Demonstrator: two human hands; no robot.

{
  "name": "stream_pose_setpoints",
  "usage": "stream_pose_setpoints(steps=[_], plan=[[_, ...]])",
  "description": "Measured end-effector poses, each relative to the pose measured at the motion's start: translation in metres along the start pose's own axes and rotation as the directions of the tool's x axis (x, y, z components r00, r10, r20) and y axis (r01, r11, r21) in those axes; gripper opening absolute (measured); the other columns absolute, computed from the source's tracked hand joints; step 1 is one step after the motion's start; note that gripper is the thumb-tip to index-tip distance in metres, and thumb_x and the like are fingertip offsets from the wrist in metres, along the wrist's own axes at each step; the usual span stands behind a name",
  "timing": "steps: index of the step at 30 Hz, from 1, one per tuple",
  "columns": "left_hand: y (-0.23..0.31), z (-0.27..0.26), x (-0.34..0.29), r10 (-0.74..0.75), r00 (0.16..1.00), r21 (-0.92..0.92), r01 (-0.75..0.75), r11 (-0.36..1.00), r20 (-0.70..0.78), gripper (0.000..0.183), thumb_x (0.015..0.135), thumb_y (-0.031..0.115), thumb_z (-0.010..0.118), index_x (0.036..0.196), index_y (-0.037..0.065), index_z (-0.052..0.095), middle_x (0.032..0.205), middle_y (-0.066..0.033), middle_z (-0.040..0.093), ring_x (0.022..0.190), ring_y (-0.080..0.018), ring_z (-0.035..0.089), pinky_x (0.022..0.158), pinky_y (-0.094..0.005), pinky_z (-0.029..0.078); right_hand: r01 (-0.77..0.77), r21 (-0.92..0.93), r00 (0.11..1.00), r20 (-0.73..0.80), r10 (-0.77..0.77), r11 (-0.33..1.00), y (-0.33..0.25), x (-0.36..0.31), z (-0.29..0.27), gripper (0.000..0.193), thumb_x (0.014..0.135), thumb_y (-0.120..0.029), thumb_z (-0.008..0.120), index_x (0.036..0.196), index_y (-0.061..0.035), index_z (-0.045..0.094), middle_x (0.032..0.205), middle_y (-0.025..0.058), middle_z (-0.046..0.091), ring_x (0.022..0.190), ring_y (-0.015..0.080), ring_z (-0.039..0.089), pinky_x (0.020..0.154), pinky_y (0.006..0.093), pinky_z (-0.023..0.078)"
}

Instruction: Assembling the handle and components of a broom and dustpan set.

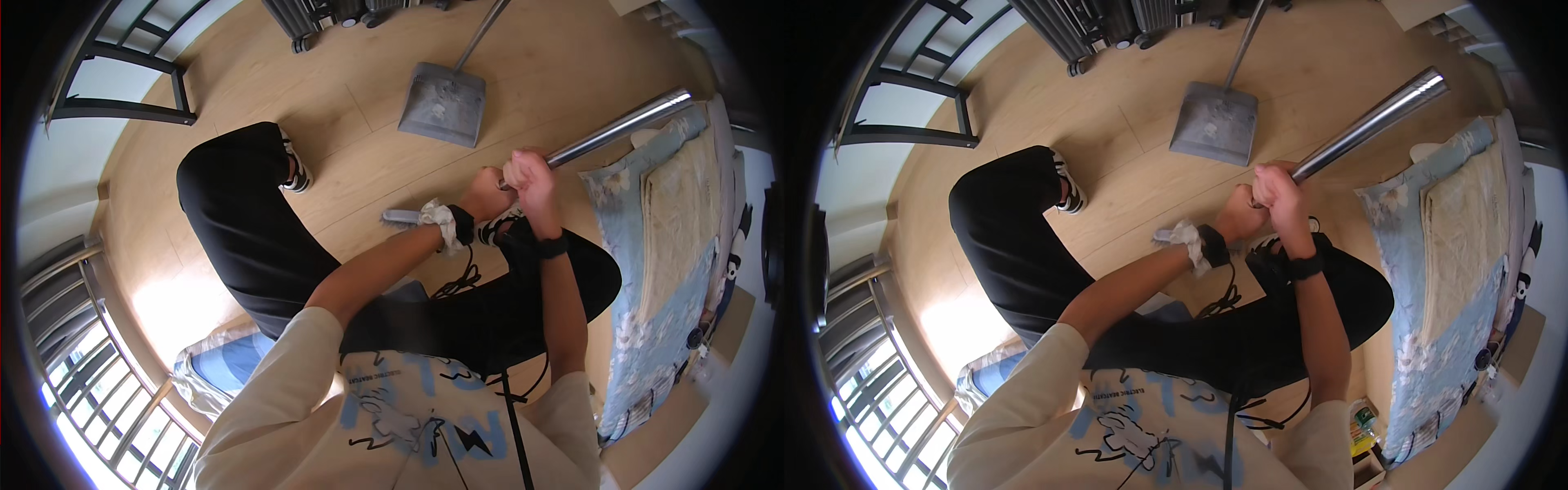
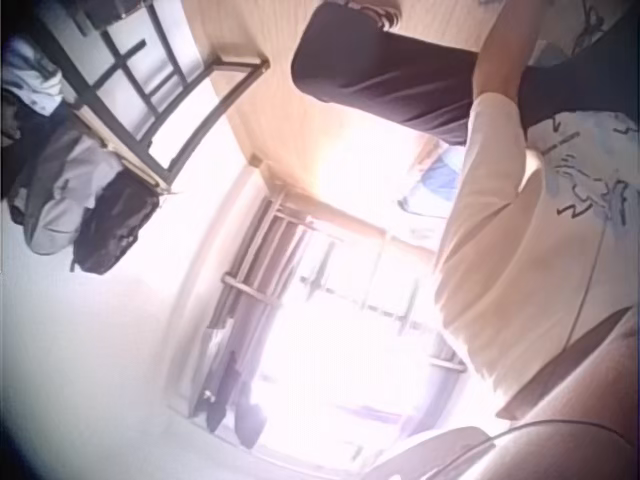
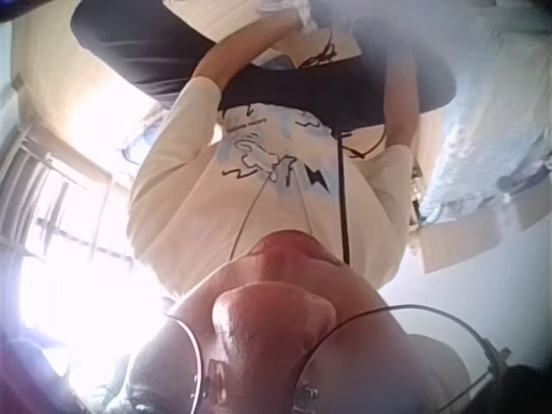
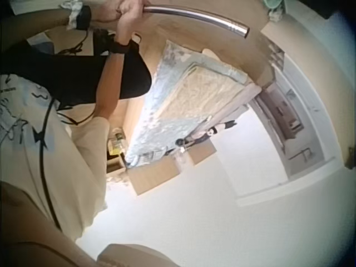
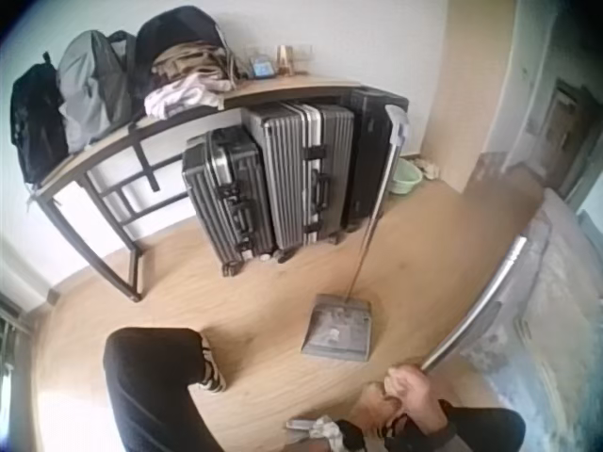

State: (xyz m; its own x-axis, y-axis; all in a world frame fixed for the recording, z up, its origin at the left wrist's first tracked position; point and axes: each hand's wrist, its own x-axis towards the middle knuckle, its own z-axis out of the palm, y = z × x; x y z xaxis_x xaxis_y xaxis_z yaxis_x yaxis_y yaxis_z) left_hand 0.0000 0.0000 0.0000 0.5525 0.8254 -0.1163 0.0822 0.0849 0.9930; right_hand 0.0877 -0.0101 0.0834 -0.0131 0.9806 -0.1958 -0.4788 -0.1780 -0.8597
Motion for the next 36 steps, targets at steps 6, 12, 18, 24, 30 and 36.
stream_pose_setpoints(steps=[6, 12, 18, 24, 30, 36], plan=[[0.008, -0.007, 0.032, 0.259, 0.965, 0.125, -0.261, 0.957, 0.034, 0.016, 0.062, 0.016, 0.059, 0.058, 0.000, 0.057, 0.061, -0.0227, 0.053, 0.060, -0.0399, 0.053, 0.054, -0.0405, 0.044, 0.303, -0.134, 0.945, -0.088, -0.316, 0.944, 0.002, 0.001, -0.001, 0.035, 0.079, -0.004, 0.048, 0.051, -0.0071, 0.027, 0.048, -0.0004, 0.027, 0.044, 0.0089, 0.026, 0.045, 0.0270, 0.022], [0.028, -0.006, 0.011, 0.313, 0.950, 0.244, -0.299, 0.923, -0.021, 0.017, 0.063, 0.017, 0.060, 0.057, 0.000, 0.057, 0.061, -0.0229, 0.053, 0.062, -0.0395, 0.054, 0.056, -0.0407, 0.046, 0.321, -0.007, 0.947, -0.007, -0.321, 0.947, -0.018, -0.014, 0.013, 0.033, 0.080, -0.002, 0.045, 0.053, -0.0068, 0.026, 0.048, -0.0006, 0.025, 0.043, 0.0100, 0.024, 0.046, 0.0277, 0.022], [0.004, -0.006, 0.019, 0.132, 0.988, 0.158, -0.117, 0.980, -0.086, 0.018, 0.060, 0.015, 0.059, 0.058, -0.002, 0.055, 0.061, -0.0232, 0.051, 0.065, -0.0416, 0.051, 0.054, -0.0409, 0.044, 0.220, 0.095, 0.968, -0.141, -0.206, 0.971, 0.007, 0.006, -0.009, 0.034, 0.080, -0.002, 0.044, 0.052, -0.0072, 0.026, 0.048, -0.0001, 0.028, 0.043, 0.0097, 0.025, 0.045, 0.0272, 0.022], [0.029, -0.008, 0.043, 0.367, 0.930, 0.268, -0.363, 0.892, 0.039, 0.014, 0.060, 0.018, 0.059, 0.057, 0.004, 0.057, 0.061, -0.0196, 0.055, 0.061, -0.0393, 0.053, 0.058, -0.0429, 0.046, 0.371, -0.392, 0.843, -0.238, -0.483, 0.842, -0.008, -0.007, 0.014, 0.033, 0.081, -0.004, 0.041, 0.052, -0.0075, 0.025, 0.048, -0.0002, 0.024, 0.043, 0.0108, 0.024, 0.046, 0.0291, 0.020], [0.033, 0.012, 0.021, 0.258, 0.965, 0.195, -0.245, 0.950, -0.046, 0.018, 0.060, 0.021, 0.061, 0.058, 0.004, 0.057, 0.061, -0.0192, 0.055, 0.061, -0.0391, 0.053, 0.058, -0.0429, 0.046, 0.245, 0.037, 0.969, -0.054, -0.243, 0.969, -0.031, -0.009, -0.010, 0.032, 0.079, -0.001, 0.047, 0.053, -0.0060, 0.029, 0.050, -0.0008, 0.026, 0.046, 0.0080, 0.026, 0.046, 0.0259, 0.025], [0.017, 0.016, 0.038, 0.303, 0.953, 0.119, -0.298, 0.947, -0.021, 0.016, 0.061, 0.018, 0.061, 0.059, 0.003, 0.056, 0.062, -0.0198, 0.054, 0.063, -0.0391, 0.053, 0.056, -0.0408, 0.046, 0.292, -0.139, 0.919, -0.233, -0.317, 0.946, -0.014, -0.010, -0.002, 0.030, 0.078, -0.002, 0.048, 0.054, -0.0045, 0.031, 0.050, -0.0015, 0.027, 0.045, 0.0083, 0.028, 0.047, 0.0248, 0.026]])
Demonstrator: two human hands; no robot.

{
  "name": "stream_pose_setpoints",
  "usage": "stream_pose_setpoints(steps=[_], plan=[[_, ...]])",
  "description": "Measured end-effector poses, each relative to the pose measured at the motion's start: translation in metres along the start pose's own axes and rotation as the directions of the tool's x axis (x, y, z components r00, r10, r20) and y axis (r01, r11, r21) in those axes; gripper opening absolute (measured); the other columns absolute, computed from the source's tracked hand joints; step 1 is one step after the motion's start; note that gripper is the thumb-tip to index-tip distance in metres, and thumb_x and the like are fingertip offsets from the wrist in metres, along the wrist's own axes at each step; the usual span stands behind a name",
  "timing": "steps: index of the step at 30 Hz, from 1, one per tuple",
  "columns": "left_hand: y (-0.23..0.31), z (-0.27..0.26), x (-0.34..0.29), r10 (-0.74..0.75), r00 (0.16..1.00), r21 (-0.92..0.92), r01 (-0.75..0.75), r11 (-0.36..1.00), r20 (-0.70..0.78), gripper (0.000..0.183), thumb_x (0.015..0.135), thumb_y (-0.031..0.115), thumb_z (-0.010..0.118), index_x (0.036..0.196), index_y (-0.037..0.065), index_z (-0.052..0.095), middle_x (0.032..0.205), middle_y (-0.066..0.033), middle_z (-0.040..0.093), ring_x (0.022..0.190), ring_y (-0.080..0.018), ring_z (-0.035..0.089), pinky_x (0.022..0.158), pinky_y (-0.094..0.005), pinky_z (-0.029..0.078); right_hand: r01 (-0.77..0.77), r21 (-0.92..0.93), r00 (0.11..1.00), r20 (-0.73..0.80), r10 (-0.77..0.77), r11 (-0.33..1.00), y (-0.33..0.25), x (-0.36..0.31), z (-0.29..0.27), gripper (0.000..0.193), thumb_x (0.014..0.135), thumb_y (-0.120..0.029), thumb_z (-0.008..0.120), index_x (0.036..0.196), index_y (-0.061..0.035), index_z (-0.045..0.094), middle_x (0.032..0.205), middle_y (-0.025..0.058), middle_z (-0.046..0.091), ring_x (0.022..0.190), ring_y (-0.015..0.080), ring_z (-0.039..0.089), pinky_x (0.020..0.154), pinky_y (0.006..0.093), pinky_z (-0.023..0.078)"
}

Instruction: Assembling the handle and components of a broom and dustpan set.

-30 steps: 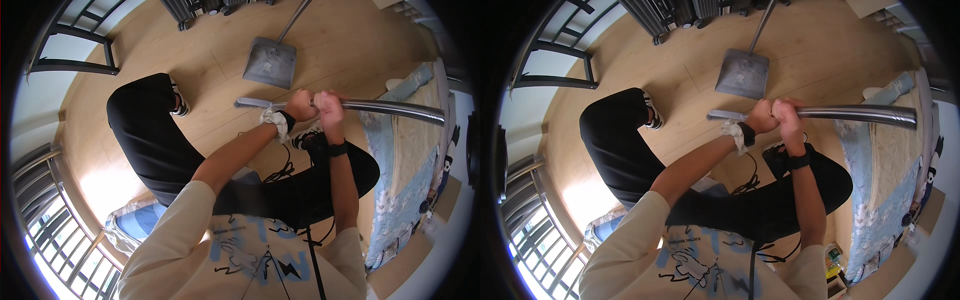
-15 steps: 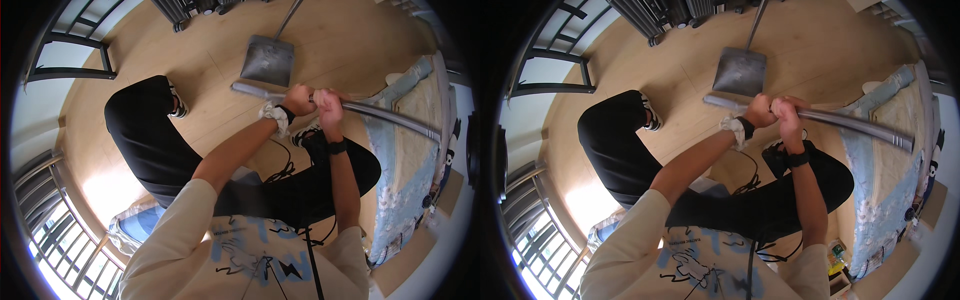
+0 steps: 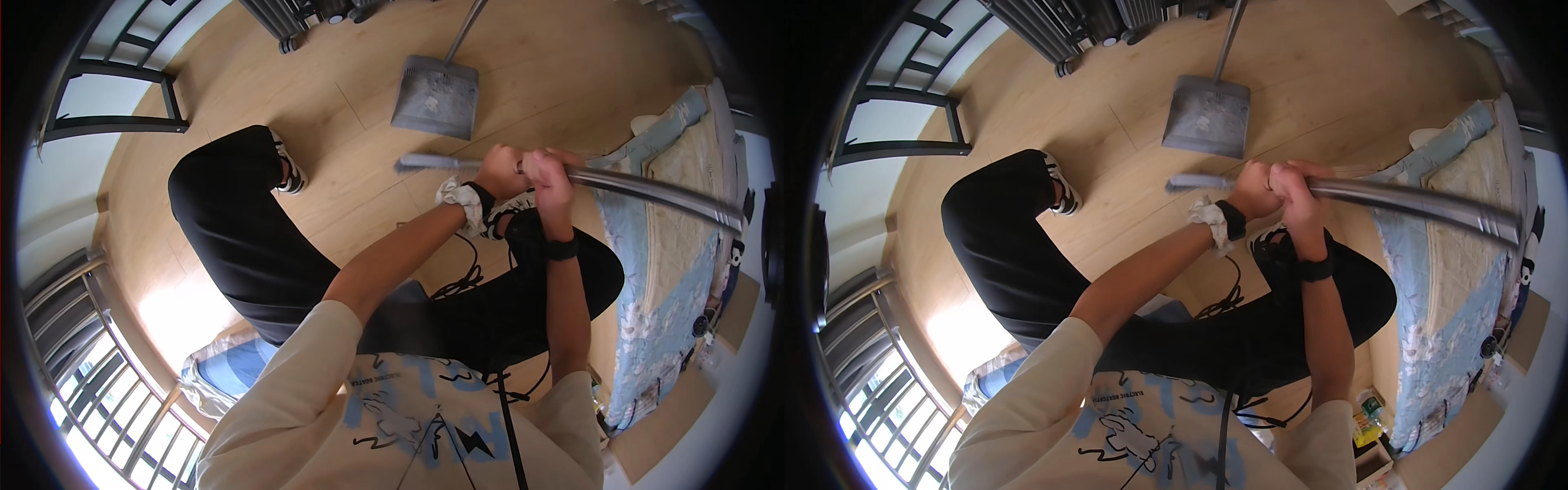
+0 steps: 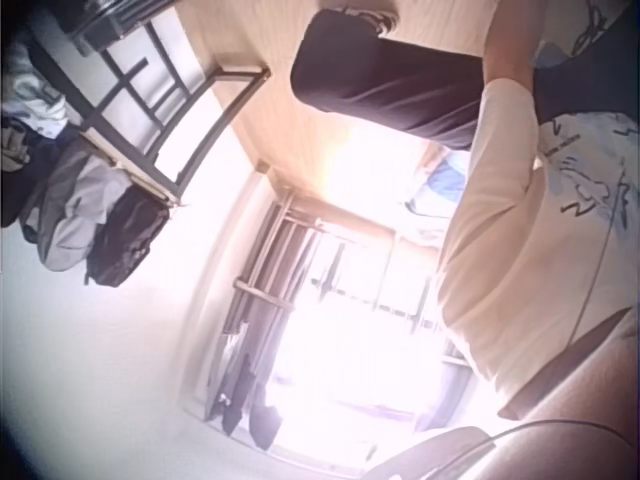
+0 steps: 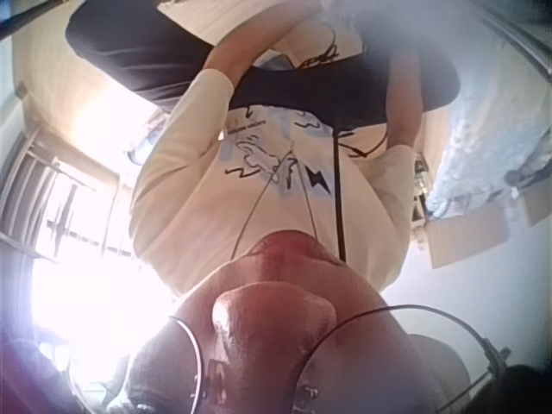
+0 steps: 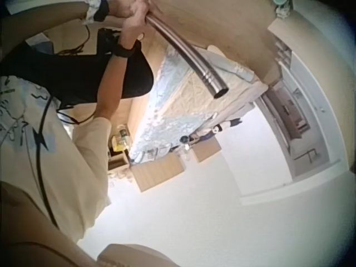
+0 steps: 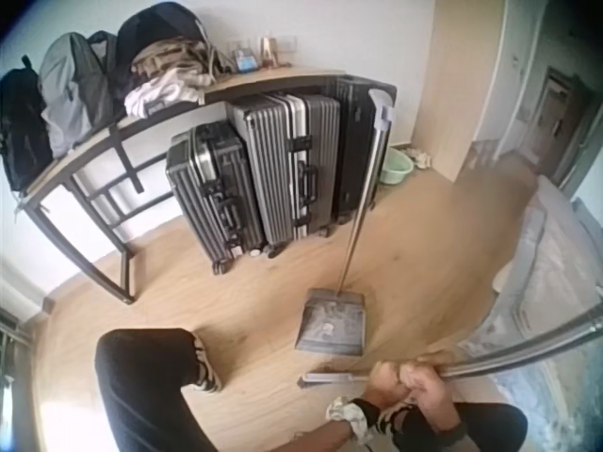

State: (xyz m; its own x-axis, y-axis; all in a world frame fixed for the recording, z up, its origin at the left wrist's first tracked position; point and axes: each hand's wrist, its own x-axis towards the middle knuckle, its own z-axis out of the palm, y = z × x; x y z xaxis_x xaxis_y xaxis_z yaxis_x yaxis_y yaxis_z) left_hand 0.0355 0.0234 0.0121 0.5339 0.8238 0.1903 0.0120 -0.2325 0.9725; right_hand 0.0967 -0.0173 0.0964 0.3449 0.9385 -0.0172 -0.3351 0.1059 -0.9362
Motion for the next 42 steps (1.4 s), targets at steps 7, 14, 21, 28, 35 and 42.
stream_pose_setpoints(steps=[7, 14, 21, 28, 35, 42], plan=[[0.044, 0.019, 0.003, 0.115, 0.992, -0.014, -0.116, 0.993, -0.056, 0.015, 0.062, 0.019, 0.062, 0.067, 0.005, 0.057, 0.064, -0.0179, 0.056, 0.066, -0.0369, 0.054, 0.055, -0.0394, 0.046, 0.104, -0.083, 0.984, 0.156, -0.091, 0.991, -0.048, -0.006, -0.013, 0.027, 0.071, -0.004, 0.056, 0.052, -0.0009, 0.037, 0.049, 0.0006, 0.034, 0.045, 0.0087, 0.032, 0.045, 0.0270, 0.026], [0.051, 0.002, -0.011, 0.257, 0.966, 0.084, -0.258, 0.962, 0.019, 0.019, 0.066, 0.022, 0.062, 0.061, 0.004, 0.057, 0.067, -0.0162, 0.059, 0.068, -0.0372, 0.057, 0.062, -0.0424, 0.047, 0.386, -0.323, 0.701, 0.711, -0.047, 0.864, -0.075, -0.005, 0.005, 0.038, 0.069, -0.012, 0.058, 0.048, -0.0019, 0.028, 0.044, 0.0054, 0.027, 0.038, 0.0203, 0.032, 0.044, 0.0319, 0.029], [0.064, -0.048, -0.050, 0.120, 0.987, 0.188, -0.138, 0.973, 0.103, 0.019, 0.068, 0.022, 0.055, 0.061, 0.004, 0.052, 0.060, -0.0101, 0.053, 0.063, -0.0304, 0.055, 0.053, -0.0324, 0.042, 0.582, -0.278, 0.595, 0.787, -0.166, 0.764, -0.037, -0.029, 0.042, 0.035, 0.065, 0.003, 0.060, 0.049, -0.0015, 0.030, 0.044, 0.0116, 0.027, 0.040, 0.0266, 0.034, 0.043, 0.0343, 0.024], [0.043, -0.044, -0.051, 0.197, 0.970, 0.079, -0.187, 0.979, -0.146, 0.022, 0.068, 0.020, 0.057, 0.080, 0.002, 0.054, 0.083, -0.0148, 0.053, 0.073, -0.0309, 0.055, 0.059, -0.0314, 0.044, 0.642, -0.312, 0.583, 0.791, -0.182, 0.701, -0.028, -0.042, 0.056, 0.034, 0.060, 0.000, 0.059, 0.050, -0.0003, 0.027, 0.046, 0.0096, 0.023, 0.039, 0.0264, 0.029, 0.041, 0.0342, 0.021], [0.051, -0.041, -0.043, 0.083, 0.993, 0.078, -0.077, 0.994, -0.080, 0.018, 0.067, 0.014, 0.060, 0.076, 0.001, 0.054, 0.079, -0.0153, 0.055, 0.075, -0.0336, 0.055, 0.064, -0.0374, 0.046, 0.635, -0.337, 0.616, 0.764, -0.192, 0.695, -0.042, -0.036, 0.053, 0.033, 0.060, 0.000, 0.060, 0.050, -0.0007, 0.028, 0.046, 0.0098, 0.025, 0.039, 0.0264, 0.029, 0.041, 0.0335, 0.020], [0.027, -0.035, -0.039, 0.073, 0.984, 0.147, -0.098, 0.984, 0.165, 0.020, 0.066, 0.017, 0.060, 0.079, 0.001, 0.056, 0.081, -0.0163, 0.056, 0.076, -0.0343, 0.056, 0.065, -0.0378, 0.046, 0.529, -0.394, 0.685, 0.721, -0.103, 0.752, -0.027, -0.024, 0.033, 0.033, 0.061, 0.001, 0.058, 0.051, -0.0001, 0.026, 0.046, 0.0092, 0.022, 0.039, 0.0251, 0.027, 0.042, 0.0337, 0.019]])
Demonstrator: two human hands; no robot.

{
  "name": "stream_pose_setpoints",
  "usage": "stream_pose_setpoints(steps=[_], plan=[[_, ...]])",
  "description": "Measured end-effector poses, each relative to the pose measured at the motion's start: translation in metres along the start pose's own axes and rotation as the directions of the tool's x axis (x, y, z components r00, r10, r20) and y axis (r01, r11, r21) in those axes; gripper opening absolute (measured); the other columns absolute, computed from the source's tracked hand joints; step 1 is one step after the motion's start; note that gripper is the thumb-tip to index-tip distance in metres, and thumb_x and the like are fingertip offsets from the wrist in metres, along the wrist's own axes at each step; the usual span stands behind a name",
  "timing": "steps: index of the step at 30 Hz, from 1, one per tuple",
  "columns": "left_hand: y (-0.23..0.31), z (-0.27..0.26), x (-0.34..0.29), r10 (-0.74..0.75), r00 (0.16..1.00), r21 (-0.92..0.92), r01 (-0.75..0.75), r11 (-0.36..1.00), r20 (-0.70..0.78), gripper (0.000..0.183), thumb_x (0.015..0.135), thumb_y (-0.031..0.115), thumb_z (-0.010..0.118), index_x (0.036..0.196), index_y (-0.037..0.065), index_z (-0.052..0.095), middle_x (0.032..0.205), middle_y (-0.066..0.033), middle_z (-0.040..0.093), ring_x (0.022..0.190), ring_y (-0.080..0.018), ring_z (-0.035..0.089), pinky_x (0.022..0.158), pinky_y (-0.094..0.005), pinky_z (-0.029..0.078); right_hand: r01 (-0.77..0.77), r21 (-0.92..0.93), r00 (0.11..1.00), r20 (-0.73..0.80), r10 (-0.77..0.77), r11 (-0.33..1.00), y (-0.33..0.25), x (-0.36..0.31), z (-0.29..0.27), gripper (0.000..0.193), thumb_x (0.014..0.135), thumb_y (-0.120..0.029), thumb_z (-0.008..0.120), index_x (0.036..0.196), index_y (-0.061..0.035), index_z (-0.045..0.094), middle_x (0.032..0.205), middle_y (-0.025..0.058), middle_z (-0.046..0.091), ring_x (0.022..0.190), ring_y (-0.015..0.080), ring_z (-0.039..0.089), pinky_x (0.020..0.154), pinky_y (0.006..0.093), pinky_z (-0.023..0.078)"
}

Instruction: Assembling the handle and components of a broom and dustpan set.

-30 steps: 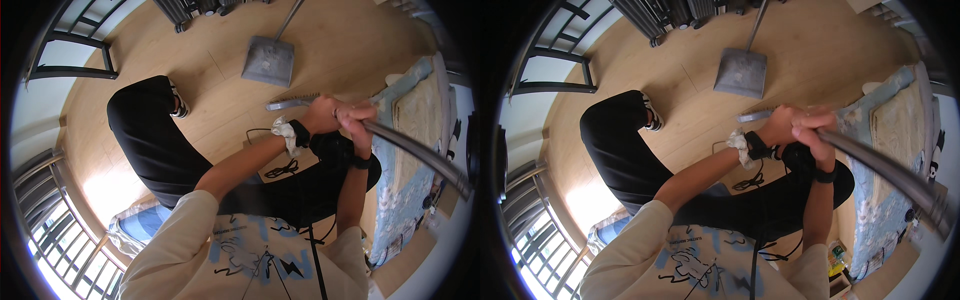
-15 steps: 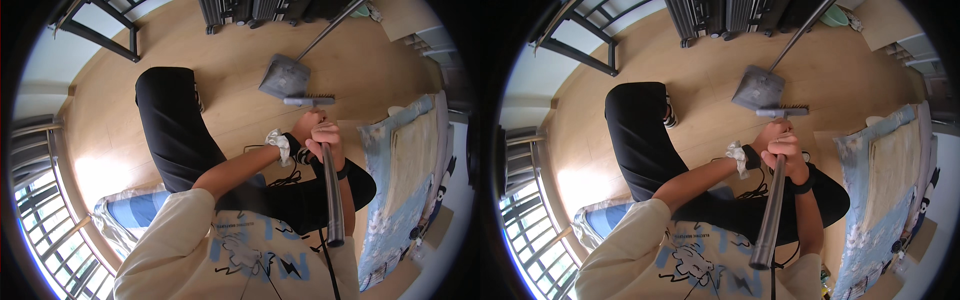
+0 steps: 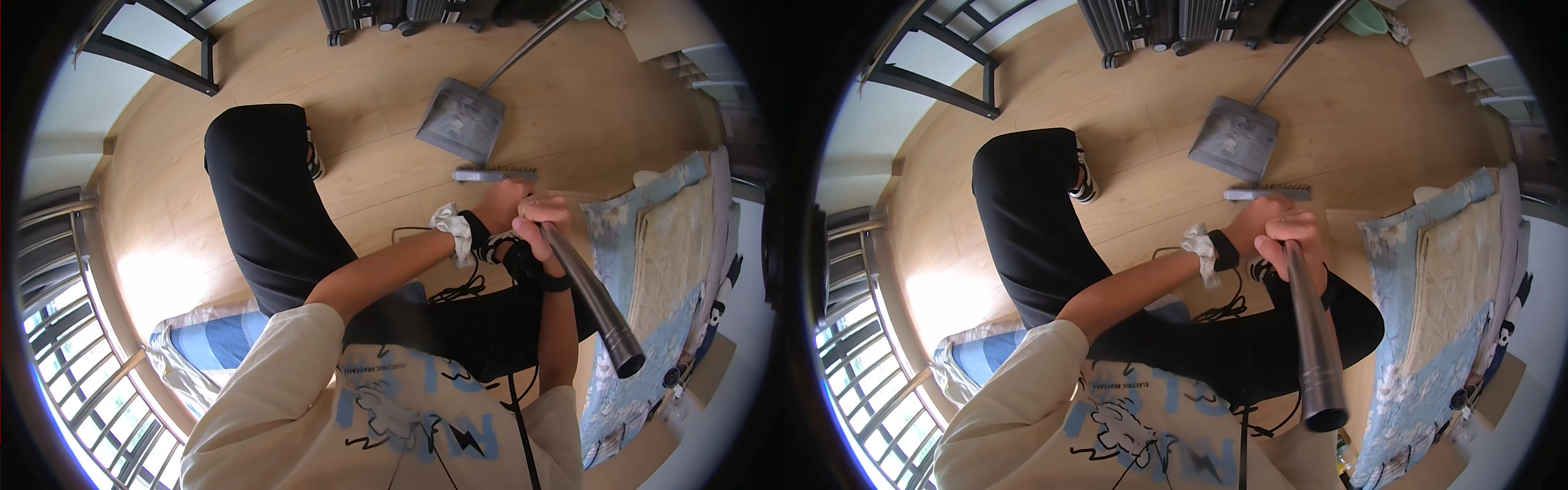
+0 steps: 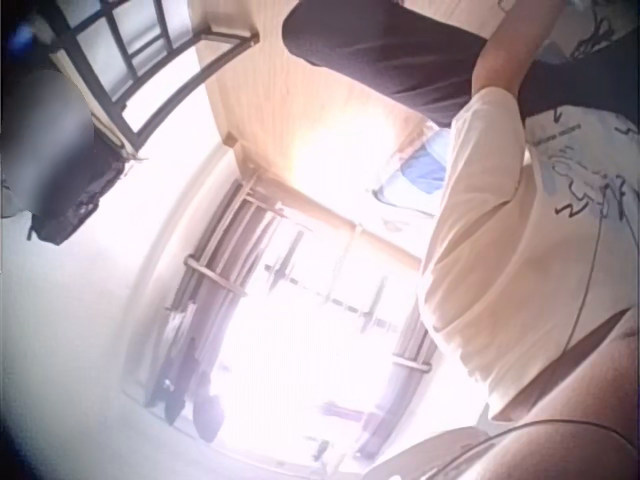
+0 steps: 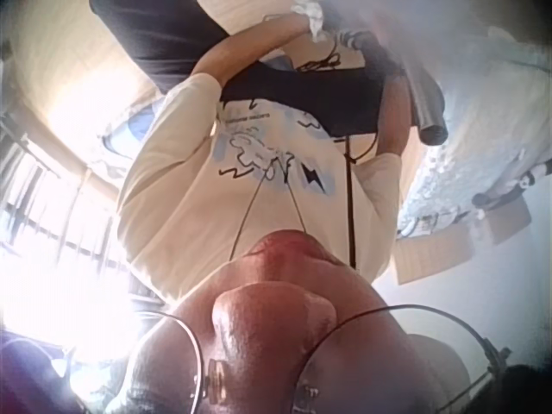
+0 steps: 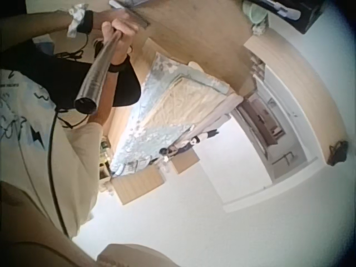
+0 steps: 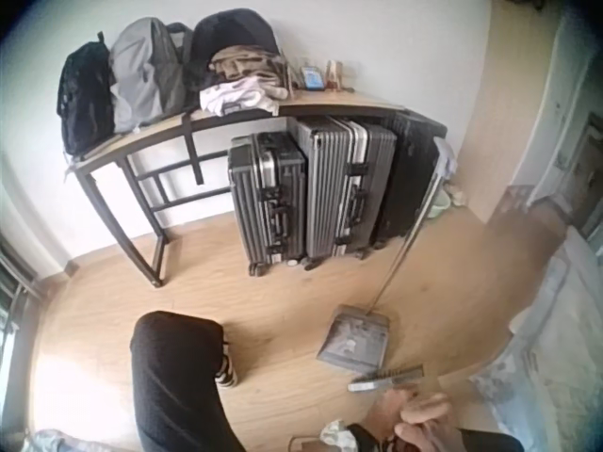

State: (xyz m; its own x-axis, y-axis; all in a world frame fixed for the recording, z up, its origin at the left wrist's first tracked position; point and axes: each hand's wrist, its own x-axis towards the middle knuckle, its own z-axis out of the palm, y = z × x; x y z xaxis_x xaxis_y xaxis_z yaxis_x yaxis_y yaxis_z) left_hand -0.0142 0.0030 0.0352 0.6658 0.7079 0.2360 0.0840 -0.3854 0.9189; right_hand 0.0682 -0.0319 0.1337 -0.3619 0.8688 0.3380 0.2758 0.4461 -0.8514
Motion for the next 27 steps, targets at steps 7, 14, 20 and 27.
stream_pose_setpoints(steps=[7, 14, 20, 27], plan=[[0.006, -0.010, 0.007, -0.058, 0.971, 0.015, 0.063, 0.998, -0.232, 0.019, 0.067, 0.013, 0.058, 0.082, 0.001, 0.055, 0.086, -0.0147, 0.056, 0.077, -0.0338, 0.057, 0.066, -0.0389, 0.046, 0.144, -0.049, 0.984, -0.099, -0.148, 0.988, -0.005, 0.011, 0.000, 0.031, 0.063, -0.001, 0.056, 0.050, -0.0007, 0.028, 0.045, 0.0073, 0.028, 0.038, 0.0204, 0.030, 0.040, 0.0313, 0.021], [0.028, -0.009, -0.001, -0.070, 0.983, -0.017, 0.068, 0.998, -0.172, 0.019, 0.072, 0.011, 0.057, 0.089, 0.003, 0.056, 0.085, -0.0143, 0.057, 0.080, -0.0327, 0.057, 0.067, -0.0384, 0.047, 0.107, 0.211, 0.917, -0.398, -0.014, 0.972, -0.016, 0.000, -0.011, 0.023, 0.068, 0.000, 0.053, 0.055, 0.0001, 0.034, 0.047, 0.0045, 0.035, 0.039, 0.0151, 0.030, 0.040, 0.0283, 0.024], [0.018, -0.037, -0.012, -0.121, 0.991, 0.076, 0.117, 0.990, 0.055, 0.028, 0.072, 0.010, 0.056, 0.098, 0.001, 0.056, 0.090, -0.0165, 0.060, 0.073, -0.0309, 0.060, 0.066, -0.0367, 0.048, 0.036, 0.648, 0.778, -0.496, 0.385, 0.761, 0.009, -0.009, -0.031, 0.028, 0.077, -0.001, 0.046, 0.054, -0.0077, 0.032, 0.045, -0.0009, 0.027, 0.039, 0.0092, 0.024, 0.040, 0.0267, 0.020], [0.010, -0.030, -0.026, -0.140, 0.981, 0.009, 0.141, 0.990, 0.136, 0.029, 0.073, 0.009, 0.055, 0.101, 0.000, 0.056, 0.088, -0.0155, 0.061, 0.069, -0.0240, 0.062, 0.065, -0.0329, 0.048, -0.018, 0.631, 0.709, -0.539, 0.455, 0.775, 0.026, -0.002, -0.032, 0.032, 0.077, -0.005, 0.049, 0.050, -0.0084, 0.032, 0.043, -0.0022, 0.026, 0.036, 0.0085, 0.025, 0.039, 0.0257, 0.018]])
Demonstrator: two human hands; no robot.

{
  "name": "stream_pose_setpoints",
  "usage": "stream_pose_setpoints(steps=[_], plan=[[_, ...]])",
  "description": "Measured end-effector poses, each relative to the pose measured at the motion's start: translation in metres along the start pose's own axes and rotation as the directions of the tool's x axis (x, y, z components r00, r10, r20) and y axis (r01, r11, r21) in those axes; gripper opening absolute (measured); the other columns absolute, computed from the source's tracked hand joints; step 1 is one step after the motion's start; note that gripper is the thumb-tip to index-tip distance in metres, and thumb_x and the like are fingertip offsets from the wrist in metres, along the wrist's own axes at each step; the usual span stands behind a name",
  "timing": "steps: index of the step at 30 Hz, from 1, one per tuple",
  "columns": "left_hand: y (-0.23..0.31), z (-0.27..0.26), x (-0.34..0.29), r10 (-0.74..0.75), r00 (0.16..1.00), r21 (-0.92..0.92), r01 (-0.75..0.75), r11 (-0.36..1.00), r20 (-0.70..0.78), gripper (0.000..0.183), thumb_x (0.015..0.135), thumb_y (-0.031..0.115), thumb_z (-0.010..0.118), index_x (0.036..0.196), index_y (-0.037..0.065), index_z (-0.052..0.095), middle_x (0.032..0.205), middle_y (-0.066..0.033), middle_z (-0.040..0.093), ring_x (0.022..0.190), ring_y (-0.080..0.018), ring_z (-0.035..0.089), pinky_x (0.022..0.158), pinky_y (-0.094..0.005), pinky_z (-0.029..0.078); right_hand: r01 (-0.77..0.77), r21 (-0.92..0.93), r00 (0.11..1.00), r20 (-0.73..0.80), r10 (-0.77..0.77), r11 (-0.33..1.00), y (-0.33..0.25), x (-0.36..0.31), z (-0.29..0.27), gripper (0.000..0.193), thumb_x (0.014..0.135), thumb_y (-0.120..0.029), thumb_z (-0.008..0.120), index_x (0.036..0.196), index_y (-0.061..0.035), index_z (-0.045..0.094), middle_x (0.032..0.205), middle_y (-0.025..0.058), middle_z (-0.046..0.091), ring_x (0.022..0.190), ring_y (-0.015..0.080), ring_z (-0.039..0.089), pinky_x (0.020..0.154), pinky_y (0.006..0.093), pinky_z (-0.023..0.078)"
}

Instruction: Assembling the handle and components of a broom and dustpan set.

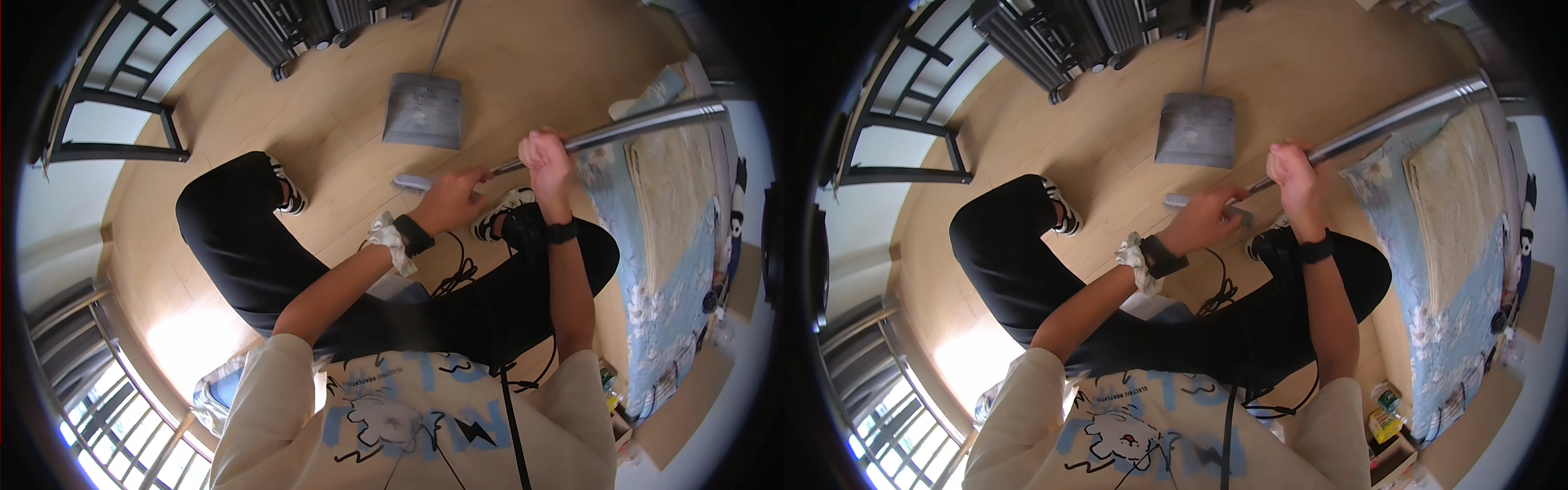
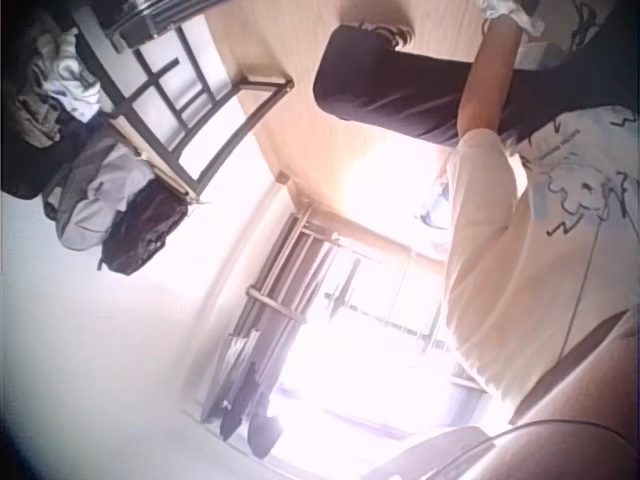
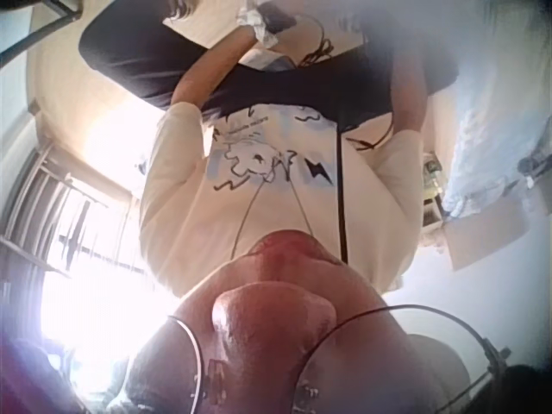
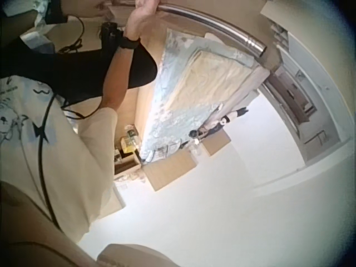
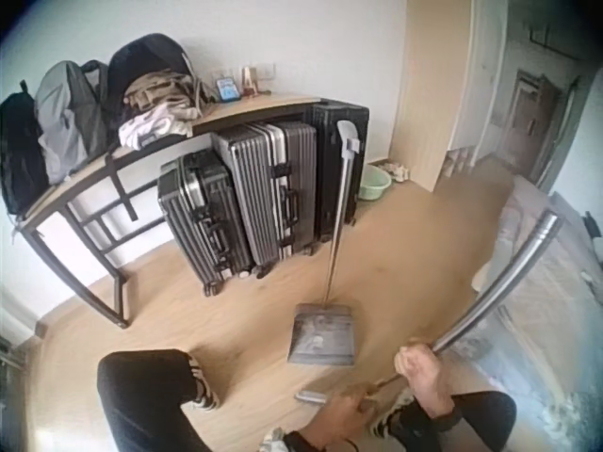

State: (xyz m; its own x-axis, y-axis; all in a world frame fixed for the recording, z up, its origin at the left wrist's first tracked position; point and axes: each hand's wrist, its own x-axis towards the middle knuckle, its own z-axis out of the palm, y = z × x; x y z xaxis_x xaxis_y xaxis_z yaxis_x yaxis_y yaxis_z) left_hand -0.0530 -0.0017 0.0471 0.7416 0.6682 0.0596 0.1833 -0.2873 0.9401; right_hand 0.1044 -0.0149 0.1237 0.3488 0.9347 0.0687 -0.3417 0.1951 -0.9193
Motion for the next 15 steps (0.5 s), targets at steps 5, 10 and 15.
stream_pose_setpoints(steps=[5, 10, 15], plan=[[-0.013, -0.009, -0.010, 0.045, 0.998, 0.051, -0.047, 0.998, 0.039, 0.029, 0.074, 0.006, 0.054, 0.103, 0.001, 0.055, 0.087, -0.0134, 0.062, 0.070, -0.0222, 0.061, 0.065, -0.0300, 0.048, -0.018, -0.054, 0.980, -0.200, 0.006, 0.998, 0.026, 0.018, -0.016, 0.032, 0.075, -0.005, 0.052, 0.050, -0.0080, 0.033, 0.044, -0.0026, 0.031, 0.038, 0.0066, 0.028, 0.038, 0.0243, 0.020], [-0.013, -0.082, -0.005, -0.079, 0.984, 0.121, 0.060, 0.991, 0.158, 0.022, 0.080, 0.002, 0.051, 0.101, 0.002, 0.056, 0.085, -0.0105, 0.063, 0.072, -0.0168, 0.061, 0.066, -0.0262, 0.048, 0.155, -0.091, 0.950, -0.260, -0.174, 0.984, 0.023, 0.021, -0.016, 0.030, 0.074, -0.005, 0.054, 0.050, -0.0064, 0.037, 0.046, -0.0032, 0.033, 0.039, 0.0057, 0.029, 0.039, 0.0237, 0.020], [-0.007, -0.139, -0.006, -0.181, 0.983, 0.083, 0.183, 0.980, -0.032, 0.015, 0.086, 0.006, 0.049, 0.096, -0.002, 0.057, 0.081, -0.0080, 0.062, 0.073, -0.0137, 0.061, 0.066, -0.0246, 0.048, 0.283, -0.090, 0.945, -0.145, -0.294, 0.955, -0.007, 0.023, -0.019, 0.029, 0.074, -0.005, 0.054, 0.050, -0.0070, 0.037, 0.048, -0.0040, 0.033, 0.042, 0.0053, 0.029, 0.041, 0.0238, 0.020]])
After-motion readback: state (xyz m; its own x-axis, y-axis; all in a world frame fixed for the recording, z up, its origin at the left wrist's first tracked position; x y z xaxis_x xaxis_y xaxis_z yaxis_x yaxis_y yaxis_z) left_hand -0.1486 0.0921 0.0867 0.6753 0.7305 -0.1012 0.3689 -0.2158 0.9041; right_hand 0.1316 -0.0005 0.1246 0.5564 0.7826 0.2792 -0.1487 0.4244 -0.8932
